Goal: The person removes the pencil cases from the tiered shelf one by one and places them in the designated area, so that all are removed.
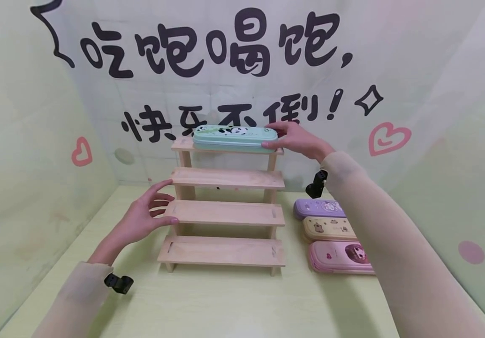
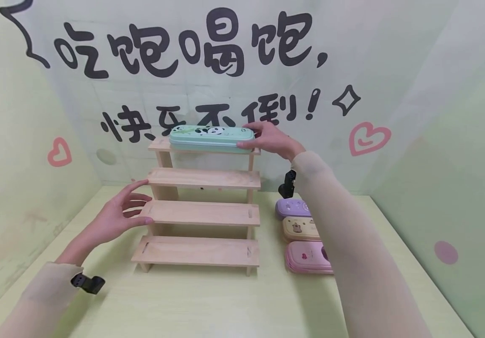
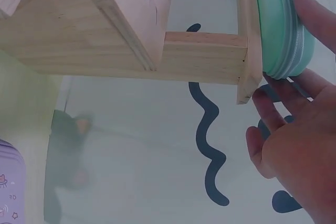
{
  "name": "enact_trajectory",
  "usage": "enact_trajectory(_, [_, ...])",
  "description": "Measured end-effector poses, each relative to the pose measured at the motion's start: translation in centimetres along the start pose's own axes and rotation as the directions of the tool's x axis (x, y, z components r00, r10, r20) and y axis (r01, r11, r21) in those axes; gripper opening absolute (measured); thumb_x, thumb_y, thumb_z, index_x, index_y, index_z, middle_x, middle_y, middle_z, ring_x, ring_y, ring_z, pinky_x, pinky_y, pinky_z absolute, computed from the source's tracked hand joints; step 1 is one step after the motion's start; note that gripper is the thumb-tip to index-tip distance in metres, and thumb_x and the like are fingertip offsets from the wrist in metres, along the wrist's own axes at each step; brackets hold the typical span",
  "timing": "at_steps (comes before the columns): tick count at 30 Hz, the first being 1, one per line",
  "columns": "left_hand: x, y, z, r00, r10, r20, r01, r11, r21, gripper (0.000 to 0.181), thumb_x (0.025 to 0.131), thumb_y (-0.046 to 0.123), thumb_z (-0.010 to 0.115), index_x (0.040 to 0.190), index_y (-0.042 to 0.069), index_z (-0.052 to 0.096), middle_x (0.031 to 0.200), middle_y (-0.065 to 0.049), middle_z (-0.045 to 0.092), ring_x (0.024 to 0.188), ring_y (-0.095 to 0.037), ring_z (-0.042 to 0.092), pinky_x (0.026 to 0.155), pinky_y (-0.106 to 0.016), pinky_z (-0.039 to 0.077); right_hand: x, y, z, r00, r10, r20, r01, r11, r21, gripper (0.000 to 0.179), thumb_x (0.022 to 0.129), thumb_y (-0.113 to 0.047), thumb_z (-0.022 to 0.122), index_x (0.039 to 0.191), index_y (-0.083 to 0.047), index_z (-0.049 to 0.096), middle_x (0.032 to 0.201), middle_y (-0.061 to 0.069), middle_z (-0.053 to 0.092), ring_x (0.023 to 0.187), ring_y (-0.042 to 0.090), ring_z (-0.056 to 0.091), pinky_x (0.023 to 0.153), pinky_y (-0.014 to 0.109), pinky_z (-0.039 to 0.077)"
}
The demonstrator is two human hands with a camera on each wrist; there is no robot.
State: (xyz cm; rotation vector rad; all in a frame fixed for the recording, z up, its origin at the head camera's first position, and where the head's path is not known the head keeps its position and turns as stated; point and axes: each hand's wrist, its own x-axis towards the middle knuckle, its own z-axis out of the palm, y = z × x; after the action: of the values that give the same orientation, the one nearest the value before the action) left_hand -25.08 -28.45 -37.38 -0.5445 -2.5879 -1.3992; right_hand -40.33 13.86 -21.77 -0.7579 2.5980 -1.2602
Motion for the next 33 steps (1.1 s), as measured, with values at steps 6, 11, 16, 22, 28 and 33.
enact_trajectory(6, [0.0, 0.0, 0.0, 1.000, 0.004, -0.006, -0.004, 1.000, -0.005, 0.104, 0.083, 0.017, 0.093, 0.165, 0.030, 0.032, 0.135, -0.020, 0.062, 0.129, -0.042, 0.059, 0.107, -0.058, 0.050, -0.3, -0.2, 0.1, 1.000, -0.003, -0.022, 0.003, 1.000, 0.017, 0.075, 0.094, -0.024, 0.080, 0.159, -0.007, 0.045, 0.142, 0.014, 0.056, 0.125, 0.029, 0.050, 0.114, 0.045, 0.042])
enact_trajectory(11, [0.0, 0.1, -0.1, 1.000, -0.004, -0.003, 0.004, 1.000, 0.008, 0.104, 0.083, 0.018, 0.093, 0.165, 0.030, 0.032, 0.135, -0.019, 0.062, 0.129, -0.041, 0.059, 0.106, -0.050, 0.052, -0.5, 0.0, 0.1, 0.999, 0.005, -0.049, -0.003, 0.999, 0.038, 0.075, 0.094, -0.020, 0.081, 0.158, -0.006, 0.046, 0.142, 0.015, 0.057, 0.125, 0.029, 0.052, 0.114, 0.045, 0.043])
enact_trajectory(16, [-0.1, 0.1, 0.0, 1.000, 0.000, -0.004, 0.000, 1.000, 0.006, 0.103, 0.083, 0.018, 0.093, 0.165, 0.028, 0.032, 0.135, -0.019, 0.062, 0.129, -0.041, 0.059, 0.106, -0.048, 0.052, -0.9, 0.2, 0.2, 0.997, -0.010, -0.073, 0.016, 0.997, 0.081, 0.073, 0.094, -0.016, 0.081, 0.157, -0.004, 0.047, 0.141, 0.016, 0.058, 0.123, 0.029, 0.053, 0.111, 0.043, 0.045])
enact_trajectory(22, [-0.1, -0.1, 0.0, 1.000, 0.006, -0.005, -0.006, 1.000, -0.003, 0.103, 0.083, 0.017, 0.093, 0.165, 0.028, 0.033, 0.134, -0.019, 0.063, 0.129, -0.040, 0.060, 0.106, -0.047, 0.053, -1.9, 0.4, 0.3, 0.994, -0.033, -0.106, 0.044, 0.993, 0.106, 0.064, 0.093, -0.010, 0.082, 0.151, -0.006, 0.055, 0.132, 0.016, 0.062, 0.112, 0.026, 0.057, 0.097, 0.033, 0.051])
enact_trajectory(28, [-0.1, 0.0, 0.0, 1.000, 0.010, -0.006, -0.010, 1.000, 0.002, 0.103, 0.082, 0.017, 0.094, 0.165, 0.029, 0.033, 0.133, -0.018, 0.064, 0.129, -0.040, 0.060, 0.106, -0.049, 0.053, -2.9, 0.8, 0.1, 0.991, -0.039, -0.131, 0.057, 0.989, 0.135, 0.066, 0.092, -0.008, 0.081, 0.152, -0.004, 0.054, 0.133, 0.017, 0.063, 0.111, 0.025, 0.060, 0.094, 0.028, 0.054])
enact_trajectory(33, [-0.1, 0.1, 0.0, 1.000, 0.010, -0.007, -0.010, 1.000, 0.005, 0.103, 0.082, 0.017, 0.094, 0.165, 0.029, 0.034, 0.133, -0.018, 0.064, 0.128, -0.040, 0.060, 0.106, -0.047, 0.053, -3.6, 1.1, -0.1, 0.990, -0.053, -0.132, 0.075, 0.983, 0.170, 0.065, 0.093, -0.006, 0.080, 0.152, -0.002, 0.054, 0.133, 0.018, 0.065, 0.112, 0.025, 0.062, 0.094, 0.026, 0.056])
